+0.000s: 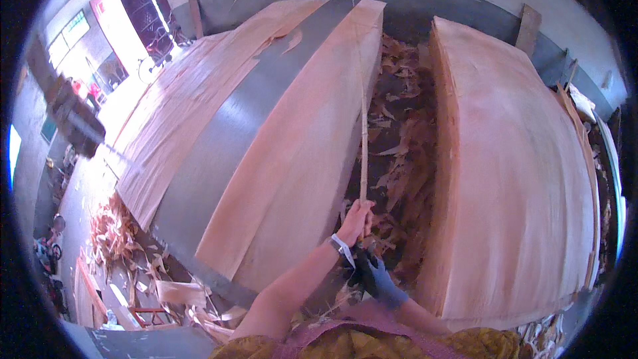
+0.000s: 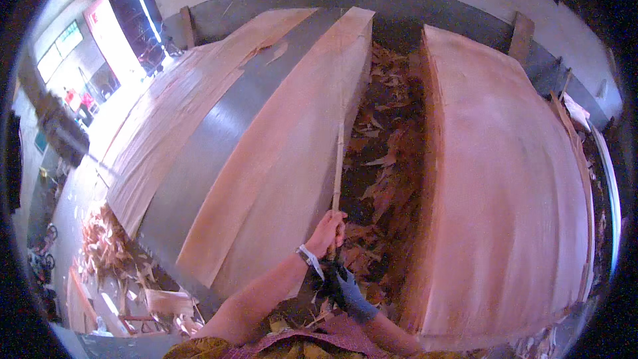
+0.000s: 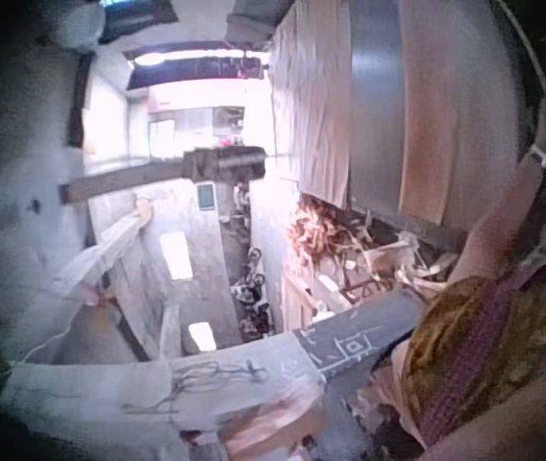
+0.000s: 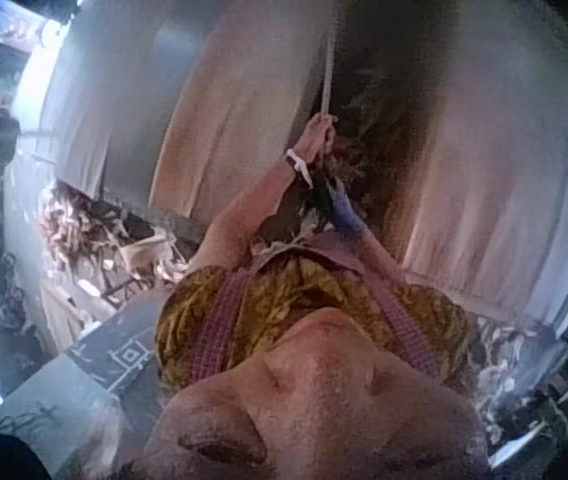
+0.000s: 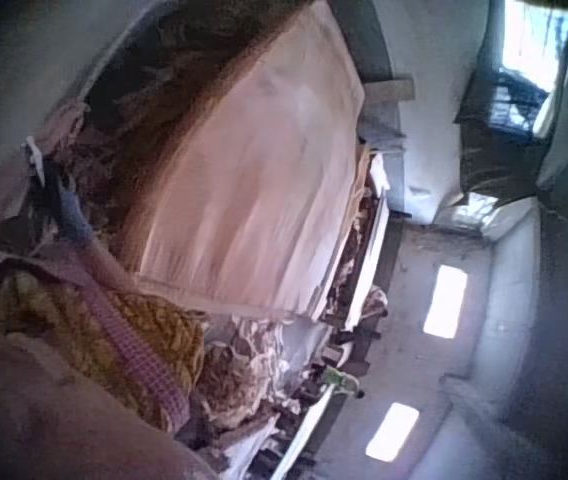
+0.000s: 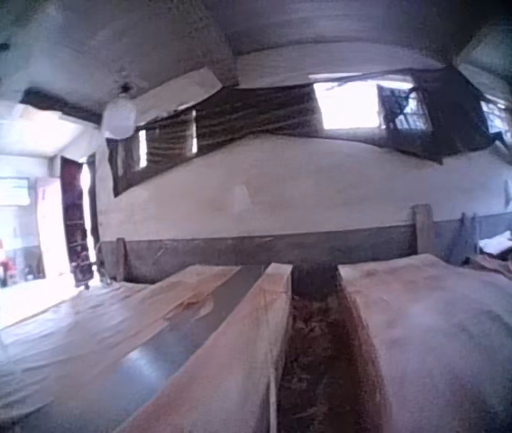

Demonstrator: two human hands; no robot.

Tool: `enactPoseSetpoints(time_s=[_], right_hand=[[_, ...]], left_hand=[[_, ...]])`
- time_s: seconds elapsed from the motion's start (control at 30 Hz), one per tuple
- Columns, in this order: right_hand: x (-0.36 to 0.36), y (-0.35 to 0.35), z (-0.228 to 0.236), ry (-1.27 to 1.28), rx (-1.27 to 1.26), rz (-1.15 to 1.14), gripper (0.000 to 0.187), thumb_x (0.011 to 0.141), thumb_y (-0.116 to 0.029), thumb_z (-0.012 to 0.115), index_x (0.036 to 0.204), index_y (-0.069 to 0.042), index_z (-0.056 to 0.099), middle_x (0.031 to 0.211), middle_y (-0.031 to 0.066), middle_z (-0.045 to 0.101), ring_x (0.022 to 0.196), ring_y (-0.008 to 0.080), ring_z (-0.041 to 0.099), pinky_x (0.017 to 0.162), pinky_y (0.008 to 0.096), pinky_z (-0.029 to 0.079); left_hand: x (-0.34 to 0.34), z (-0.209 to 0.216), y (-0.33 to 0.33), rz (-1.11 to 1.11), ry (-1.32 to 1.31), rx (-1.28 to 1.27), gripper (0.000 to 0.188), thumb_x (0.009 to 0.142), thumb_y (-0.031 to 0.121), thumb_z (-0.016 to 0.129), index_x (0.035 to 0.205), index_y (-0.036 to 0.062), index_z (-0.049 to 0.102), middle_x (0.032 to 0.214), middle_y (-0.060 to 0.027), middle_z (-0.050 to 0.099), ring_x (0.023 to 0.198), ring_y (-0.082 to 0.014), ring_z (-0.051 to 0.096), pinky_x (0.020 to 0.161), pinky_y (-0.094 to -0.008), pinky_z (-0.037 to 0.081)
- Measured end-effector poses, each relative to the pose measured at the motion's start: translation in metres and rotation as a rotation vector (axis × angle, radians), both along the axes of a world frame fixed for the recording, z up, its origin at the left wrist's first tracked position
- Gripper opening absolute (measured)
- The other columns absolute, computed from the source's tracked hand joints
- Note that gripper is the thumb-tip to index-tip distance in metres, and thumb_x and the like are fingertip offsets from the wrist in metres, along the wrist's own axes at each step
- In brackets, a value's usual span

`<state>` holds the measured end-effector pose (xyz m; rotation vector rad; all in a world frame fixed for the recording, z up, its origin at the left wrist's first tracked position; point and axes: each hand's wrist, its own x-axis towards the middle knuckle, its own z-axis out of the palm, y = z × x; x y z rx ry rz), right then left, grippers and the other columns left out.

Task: The person trims and aligns thin sheets of wood veneer on a metal table using a small hand-held blade, then stacks the completed sheets onto a large pile.

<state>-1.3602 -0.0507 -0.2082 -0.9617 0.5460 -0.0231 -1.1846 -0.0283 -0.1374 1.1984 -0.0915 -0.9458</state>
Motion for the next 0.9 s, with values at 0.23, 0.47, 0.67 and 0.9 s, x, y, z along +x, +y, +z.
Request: enactPoseSetpoints(time_s=[0.23,0.47,0.67,0.9], right_hand=[[0.017,0.098,0.053,-0.126,0.405,-0.071,0.031,0.101,-0.029,0.052,0.123,-0.007,0.058,0.105,0.0068,0.068,0.089,0.0197,0.068,0.075,0.0317,0.057],[0.065,0.106,0.059,-0.051,0.170,-0.245,0.021,0.098,-0.032,0.059,0.104,-0.011,0.061,0.075,0.0005,0.062,0.059,0.0149,0.059,0.053,0.0277,0.050],[0.069,0.208,0.029,0.009,-0.171,-0.161,0.024,0.095,-0.037,0.064,0.093,-0.014,0.057,0.073,-0.0016,0.057,0.054,0.0093,0.051,0.046,0.0260,0.041],[-0.028,0.421,-0.049,0.039,-0.358,0.024,0.023,0.093,-0.026,0.067,0.104,-0.007,0.060,0.078,0.0000,0.055,0.066,0.0095,0.051,0.057,0.0269,0.039]], left_hand=[[-0.003,-0.018,0.173,-0.471,-0.200,0.209,0.028,0.104,0.032,0.045,0.114,0.0110,0.060,0.097,-0.0013,0.065,0.084,-0.0106,0.058,0.071,-0.0265,0.044],[-0.018,0.022,0.328,-0.196,-0.415,0.055,0.026,0.101,0.020,0.056,0.122,0.0053,0.061,0.105,-0.0023,0.064,0.097,-0.0113,0.058,0.088,-0.0275,0.048],[-0.017,0.058,0.472,0.002,-0.735,0.461,0.027,0.095,0.019,0.061,0.117,0.0043,0.063,0.107,-0.0056,0.066,0.095,-0.0198,0.063,0.085,-0.0344,0.050],[0.068,0.058,0.441,-0.530,-1.940,0.637,0.039,0.088,0.008,0.057,0.127,0.0111,0.059,0.131,-0.0064,0.058,0.128,-0.0224,0.049,0.109,-0.0446,0.036]])
